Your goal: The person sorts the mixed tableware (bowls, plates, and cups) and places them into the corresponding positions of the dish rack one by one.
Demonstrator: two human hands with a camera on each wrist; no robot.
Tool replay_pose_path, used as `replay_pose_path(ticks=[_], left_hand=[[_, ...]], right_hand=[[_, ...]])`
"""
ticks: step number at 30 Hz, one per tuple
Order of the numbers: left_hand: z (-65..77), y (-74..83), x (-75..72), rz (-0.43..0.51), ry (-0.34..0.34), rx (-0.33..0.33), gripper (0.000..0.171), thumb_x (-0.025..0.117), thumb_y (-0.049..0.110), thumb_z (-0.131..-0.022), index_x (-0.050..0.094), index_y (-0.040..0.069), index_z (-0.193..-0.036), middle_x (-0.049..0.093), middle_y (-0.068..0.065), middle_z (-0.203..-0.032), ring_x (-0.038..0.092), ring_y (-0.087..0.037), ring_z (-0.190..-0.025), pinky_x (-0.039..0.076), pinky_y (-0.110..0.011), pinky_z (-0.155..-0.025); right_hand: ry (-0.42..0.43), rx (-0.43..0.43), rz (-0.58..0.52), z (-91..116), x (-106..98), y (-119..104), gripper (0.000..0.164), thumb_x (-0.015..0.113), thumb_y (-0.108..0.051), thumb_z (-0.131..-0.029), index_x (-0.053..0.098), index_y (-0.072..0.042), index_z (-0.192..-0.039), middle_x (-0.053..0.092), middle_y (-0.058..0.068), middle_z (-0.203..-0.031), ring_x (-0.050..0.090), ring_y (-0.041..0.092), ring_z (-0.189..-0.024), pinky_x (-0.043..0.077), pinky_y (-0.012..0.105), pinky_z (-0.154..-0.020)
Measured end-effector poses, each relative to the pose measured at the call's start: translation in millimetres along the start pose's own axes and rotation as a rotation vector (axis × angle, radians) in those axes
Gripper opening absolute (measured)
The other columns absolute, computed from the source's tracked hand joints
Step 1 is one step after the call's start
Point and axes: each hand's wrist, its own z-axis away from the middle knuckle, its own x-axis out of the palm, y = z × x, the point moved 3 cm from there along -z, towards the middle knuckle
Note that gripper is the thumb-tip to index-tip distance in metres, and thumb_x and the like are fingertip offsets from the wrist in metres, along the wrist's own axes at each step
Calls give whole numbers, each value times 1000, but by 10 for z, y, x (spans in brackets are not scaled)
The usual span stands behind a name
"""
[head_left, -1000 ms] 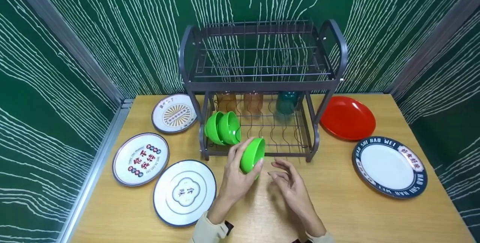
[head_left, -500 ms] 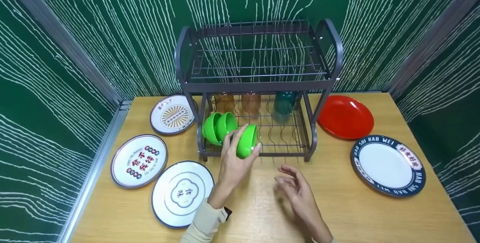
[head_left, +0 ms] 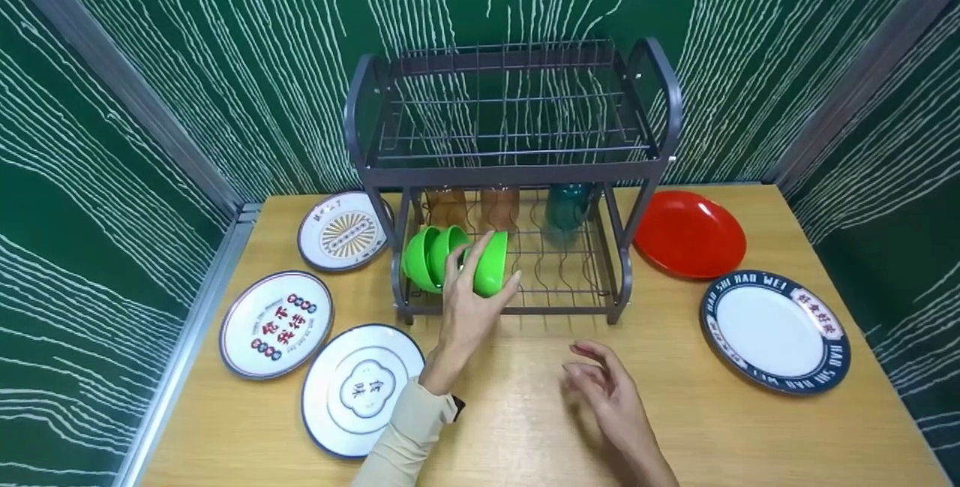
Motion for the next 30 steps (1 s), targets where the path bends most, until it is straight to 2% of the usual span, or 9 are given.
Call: replay_pose_path(ticks=[9, 16, 20, 26, 30], left_hand=[[-81, -36, 47, -26, 0, 0, 65, 74, 46, -78, 49, 34, -137, 39, -11, -136, 42, -25, -122, 49, -39, -83], [-105, -28, 89, -54, -7, 10, 66, 75, 39, -79, 48, 32, -138, 36, -12, -139, 43, -30, -121, 50, -40, -83], [-115, -40, 122, -68, -25, 3, 66, 74, 37, -80, 46, 32, -139, 33, -13, -140, 44, -31, -120, 51, -41, -81], [-142, -76, 171, -114, -13, 39, 64, 73, 37, -82, 47, 27, -139, 31, -16, -140, 41, -33, -122, 47, -47, -89], [-147, -103, 214, -155, -9, 37, 64, 75, 32, -81, 48, 25, -139, 30, -17, -140, 41, -34, -122, 47, -48, -92]], right_hand=[[46, 21, 3, 39, -119, 14, 42, 64, -8, -90, 49, 3, -127, 50, 23, -126, 60, 37, -101, 53, 34, -83], [71, 85, 17, 65, -193, 32, 41, 65, -12, -90, 51, -3, -126, 50, 19, -129, 61, 27, -104, 52, 37, -85], [74, 99, 7, 86, -229, 34, 40, 64, -14, -91, 50, -5, -127, 50, 18, -130, 60, 28, -106, 51, 41, -86], [80, 61, 22, 95, -279, 32, 37, 62, -10, -91, 51, -3, -126, 50, 19, -129, 59, 34, -106, 52, 42, -84], [106, 92, 29, 93, -328, 32, 38, 64, -12, -90, 52, -4, -126, 51, 16, -128, 59, 31, -105, 52, 41, -85]])
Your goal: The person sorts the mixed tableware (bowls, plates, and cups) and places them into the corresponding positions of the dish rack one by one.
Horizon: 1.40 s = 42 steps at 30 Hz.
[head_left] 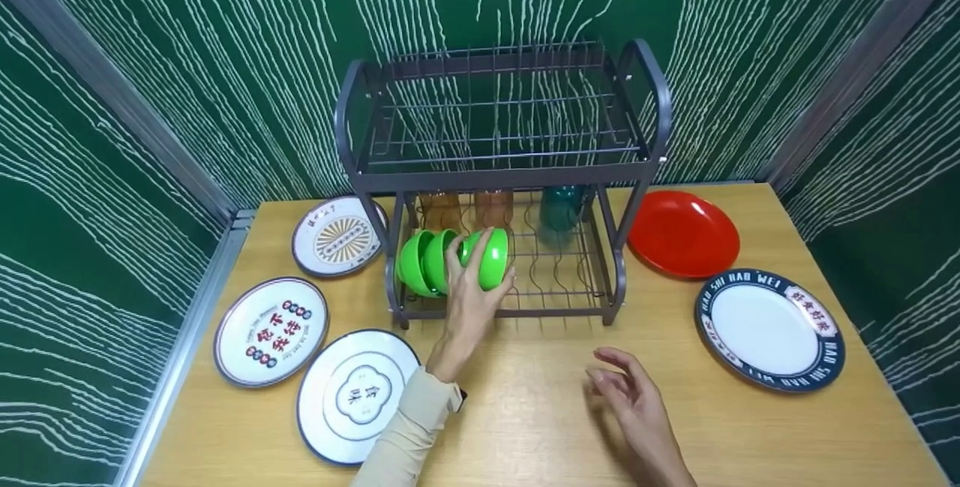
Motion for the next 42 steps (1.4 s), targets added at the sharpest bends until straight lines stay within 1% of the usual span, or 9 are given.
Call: replay_pose_path(ticks=[3, 7, 17, 20, 23, 27, 33, 36, 42], left_hand=[[4, -18, 38, -31, 17, -3, 64, 76, 29, -80, 49, 23, -138, 30, -19, -140, 41, -36, -123, 46, -48, -93], [19, -45, 83, -47, 41, -1, 64, 77, 27, -79, 50, 22, -137, 30, -20, -139, 40, -37, -124, 46, -48, -94], [47, -69, 151, -73, 48, 13, 61, 76, 31, -80, 52, 20, -135, 29, -24, -139, 38, -39, -125, 44, -49, -96], [50, -70, 171, -93, 67, 31, 61, 77, 30, -80, 52, 19, -134, 30, -24, -138, 38, -38, -125, 43, -50, -97], [36, -75, 190, -102, 70, 28, 62, 78, 28, -79, 52, 19, -135, 30, -25, -138, 37, -38, -125, 42, -50, -98], [8, -96, 219, -80, 39, -26, 63, 77, 28, -80, 49, 21, -137, 27, -22, -141, 37, -37, -126, 42, -50, -97], [-31, -127, 228, -14, -21, -115, 65, 73, 28, -84, 43, 23, -141, 23, -22, -144, 40, -37, -124, 47, -48, -92], [-48, -146, 227, -5, -49, -146, 66, 71, 27, -86, 39, 23, -143, 22, -23, -144, 42, -36, -122, 48, -47, -91], [-75, -172, 225, 33, -77, -203, 68, 69, 20, -87, 34, 26, -145, 18, -22, -145, 45, -35, -118, 49, -47, -89]], right_hand=[[15, 37, 20, 0, -40, 1, 40, 65, -15, -90, 51, -6, -126, 50, 15, -129, 59, 28, -106, 52, 39, -86], [32, 57, 32, 5, -97, -1, 40, 65, -17, -90, 51, -6, -126, 50, 14, -130, 60, 25, -106, 51, 39, -87], [37, 130, 44, 15, -223, -32, 45, 62, -24, -93, 46, -8, -132, 46, 11, -134, 57, 22, -111, 50, 37, -89], [45, 128, 46, 14, -248, -29, 44, 61, -23, -93, 46, -8, -132, 46, 12, -134, 57, 22, -110, 50, 36, -90], [64, 106, 47, 22, -270, -10, 43, 62, -23, -93, 48, -7, -130, 47, 14, -133, 59, 20, -108, 51, 36, -89], [79, 110, 57, 37, -296, 19, 44, 62, -25, -92, 48, -7, -130, 48, 14, -133, 59, 21, -108, 51, 35, -89], [84, 170, 63, 39, -336, 37, 47, 62, -28, -92, 45, -9, -132, 46, 10, -134, 56, 27, -112, 50, 35, -91], [91, 174, 64, 40, -364, 40, 46, 61, -25, -93, 45, -9, -133, 46, 11, -134, 56, 27, -112, 50, 36, -91], [103, 174, 44, 44, -441, 50, 45, 59, -22, -94, 43, -8, -134, 44, 11, -135, 56, 26, -112, 50, 34, -90]])
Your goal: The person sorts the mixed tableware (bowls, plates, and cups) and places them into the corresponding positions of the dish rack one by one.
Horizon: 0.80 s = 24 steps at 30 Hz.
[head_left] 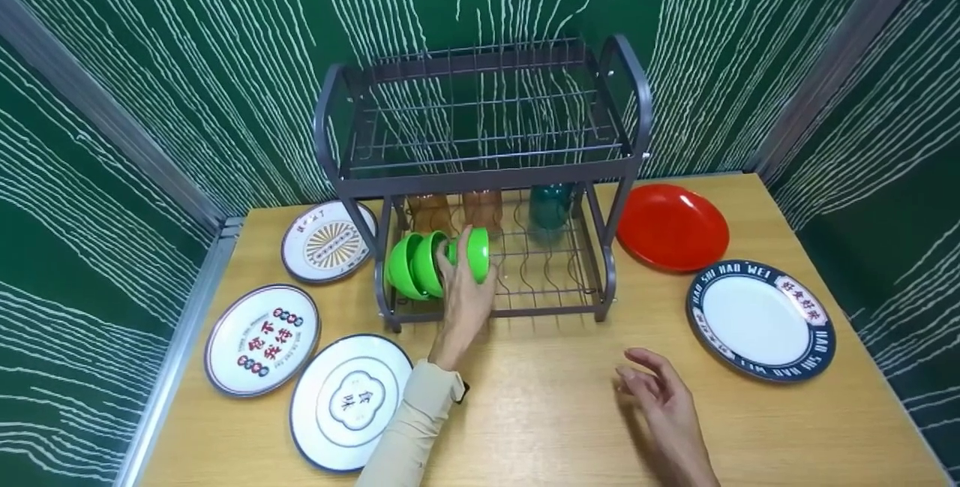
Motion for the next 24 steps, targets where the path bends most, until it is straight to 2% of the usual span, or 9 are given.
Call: replay_pose_path(ticks=[4, 10, 15, 20, 24], left_hand=[[-5, -9, -7, 43, -8, -26, 68, 67, 16, -88, 32, 26, -145, 16, -19, -145, 47, -33, -114, 50, -47, -86], [-2, -6, -18, 74, -13, -6, 64, 62, 16, -91, 29, 21, -147, 21, -20, -142, 45, -33, -116, 49, -47, -86], [-1, 30, -11, 23, 12, 29, 58, 54, 20, -97, 27, 15, -147, 22, -22, -143, 43, -33, -120, 48, -46, -89], [-1, 52, 3, -50, 64, 54, 52, 50, 20, -99, 29, 7, -145, 25, -21, -142, 32, -32, -129, 41, -45, -99], [5, 49, 9, -89, 83, 58, 49, 46, 19, -101, 29, 3, -144, 27, -22, -142, 29, -32, -132, 37, -45, -103]], right_hand=[[11, 11, -15, -5, -51, 13, 47, 60, -24, -94, 42, -8, -134, 43, 11, -136, 55, 28, -114, 49, 35, -91], [28, -12, -28, 4, -95, 25, 47, 61, -24, -93, 44, -7, -133, 44, 16, -135, 57, 29, -111, 50, 36, -90], [37, -30, -39, 17, -104, 34, 43, 59, -20, -95, 45, -5, -132, 45, 18, -133, 59, 29, -109, 52, 38, -86], [56, 24, -23, 16, -133, 48, 44, 59, -23, -95, 43, -8, -133, 46, 14, -134, 58, 27, -111, 51, 35, -89], [68, 75, -13, 17, -162, 57, 46, 58, -24, -95, 41, -10, -136, 43, 12, -137, 57, 24, -113, 50, 34, -90]])
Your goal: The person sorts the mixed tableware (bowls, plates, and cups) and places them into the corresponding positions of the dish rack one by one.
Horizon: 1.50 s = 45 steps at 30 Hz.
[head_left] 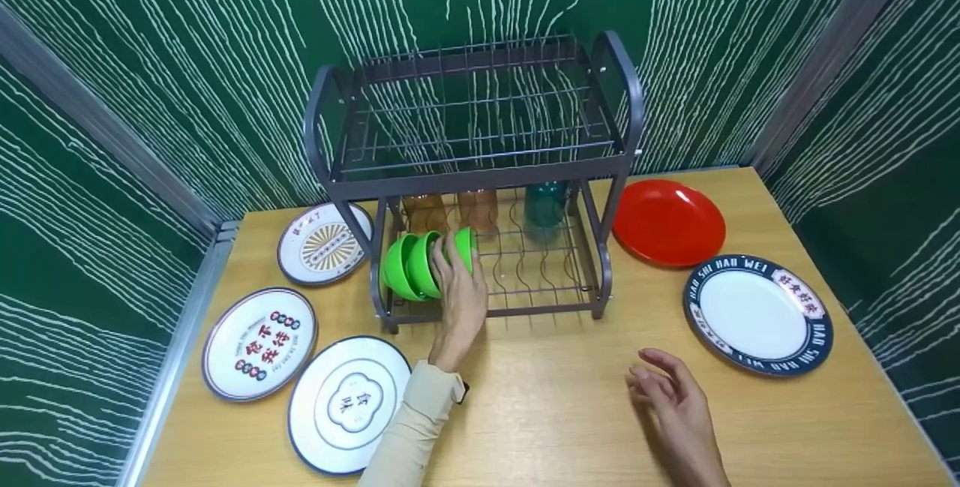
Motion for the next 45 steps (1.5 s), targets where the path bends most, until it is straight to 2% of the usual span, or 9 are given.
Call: replay_pose_path(ticks=[4, 9, 12, 17, 21, 24, 33, 38, 45], left_hand=[[-5, 3, -12, -21, 18, 1, 47, 44, 17, -102, 29, 1, -143, 26, -22, -142, 29, -32, -133, 36, -45, -105], [0, 20, -33, -47, 43, -11, 50, 47, 14, -100, 29, 2, -144, 25, -20, -143, 34, -32, -129, 40, -44, -102], [6, 24, -39, -72, 52, -12, 55, 52, 18, -98, 27, 2, -145, 25, -20, -144, 34, -31, -128, 40, -44, -101], [37, 70, -57, -114, 80, 66, 65, 61, 20, -93, 27, -1, -144, 25, -22, -143, 30, -33, -131, 38, -46, -102], [75, 137, -70, -131, 86, 126, 68, 62, 22, -91, 27, 0, -145, 26, -22, -144, 27, -35, -134, 36, -47, -104], [94, 178, -76, -136, 87, 143, 66, 61, 26, -92, 29, 1, -145, 28, -22, -143, 27, -35, -134, 36, -46, -104], [115, 234, -112, -92, 122, 167, 61, 65, 23, -90, 37, 2, -141, 35, -21, -140, 32, -32, -131, 35, -45, -105], [173, 283, -162, -64, 145, 187, 54, 62, 24, -92, 42, 6, -138, 38, -18, -138, 34, -30, -130, 34, -44, -106], [332, 391, -204, -16, 167, 229, 48, 63, 21, -91, 49, 4, -133, 45, -15, -133, 39, -27, -126, 37, -42, -103]], right_hand=[[6, 10, 7, 5, -35, -9, 48, 58, -25, -95, 39, -10, -137, 41, 10, -139, 57, 23, -113, 50, 32, -91], [16, -49, -9, 15, -70, -11, 48, 59, -25, -94, 42, -8, -135, 43, 12, -137, 58, 25, -111, 50, 33, -89], [17, -79, -23, 19, -86, 2, 47, 60, -23, -94, 43, -6, -134, 44, 15, -135, 58, 27, -110, 51, 33, -88], [10, -106, -30, 29, -106, 38, 45, 59, -21, -94, 43, -3, -133, 44, 18, -134, 58, 28, -109, 51, 33, -87], [8, -93, -25, 43, -127, 50, 44, 58, -23, -95, 44, -5, -132, 43, 16, -135, 58, 26, -110, 51, 31, -88], [8, -78, -6, 53, -140, 49, 45, 58, -24, -95, 43, -6, -134, 43, 15, -136, 58, 24, -110, 50, 30, -89], [52, -15, 31, 36, -205, 62, 45, 58, -23, -95, 42, -8, -134, 43, 11, -137, 57, 24, -112, 50, 28, -89], [77, 17, 35, 28, -262, 61, 46, 57, -23, -95, 40, -8, -136, 41, 11, -138, 56, 23, -114, 50, 28, -89], [96, -29, 8, 48, -374, 43, 50, 60, -28, -93, 41, -8, -136, 41, 13, -137, 56, 22, -111, 50, 26, -88]])
